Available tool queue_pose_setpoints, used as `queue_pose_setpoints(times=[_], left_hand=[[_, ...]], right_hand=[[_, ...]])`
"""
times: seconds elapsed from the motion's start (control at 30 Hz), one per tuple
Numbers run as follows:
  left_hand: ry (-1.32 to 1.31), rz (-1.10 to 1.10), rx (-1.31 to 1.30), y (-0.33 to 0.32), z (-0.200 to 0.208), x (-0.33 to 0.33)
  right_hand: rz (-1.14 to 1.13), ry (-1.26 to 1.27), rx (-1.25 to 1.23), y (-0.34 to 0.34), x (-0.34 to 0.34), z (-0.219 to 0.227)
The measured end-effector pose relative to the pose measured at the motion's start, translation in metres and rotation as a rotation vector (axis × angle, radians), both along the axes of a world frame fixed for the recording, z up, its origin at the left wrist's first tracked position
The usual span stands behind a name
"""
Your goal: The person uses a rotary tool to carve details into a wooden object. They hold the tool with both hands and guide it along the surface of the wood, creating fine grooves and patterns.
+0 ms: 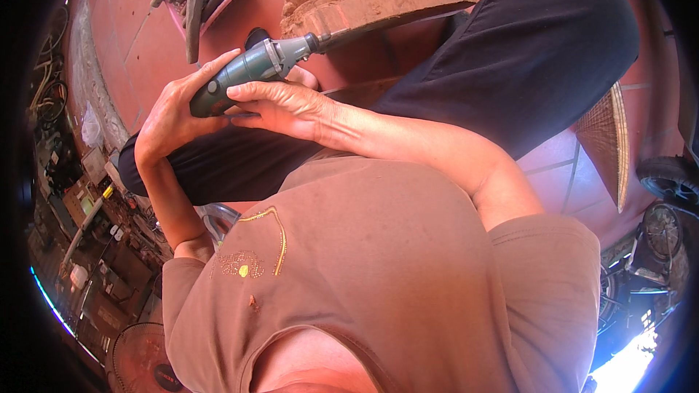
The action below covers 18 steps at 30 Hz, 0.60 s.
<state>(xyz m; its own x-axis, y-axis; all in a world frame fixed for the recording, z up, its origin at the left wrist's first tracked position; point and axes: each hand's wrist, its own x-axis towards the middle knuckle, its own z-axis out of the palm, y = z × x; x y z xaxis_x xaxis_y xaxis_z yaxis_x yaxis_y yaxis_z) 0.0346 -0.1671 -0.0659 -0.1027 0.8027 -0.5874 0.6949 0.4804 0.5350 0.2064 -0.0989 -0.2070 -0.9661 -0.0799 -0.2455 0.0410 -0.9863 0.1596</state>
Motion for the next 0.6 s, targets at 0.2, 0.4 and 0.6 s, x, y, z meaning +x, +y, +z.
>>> queue_pose_setpoints(times=[0.2, 0.4, 0.6], left_hand=[[-0.007, -0.007, -0.004, 0.0, -0.001, -0.001], [-0.008, 0.013, -0.008, 0.002, 0.002, -0.001], [0.028, -0.005, 0.05, 0.0, -0.001, -0.003]], right_hand=[[0.003, -0.01, 0.002, 0.0, 0.0, 0.0], [0.006, 0.049, 0.035, 0.001, -0.002, -0.004], [0.023, 0.029, 0.013, 0.0, -0.01, -0.01]])
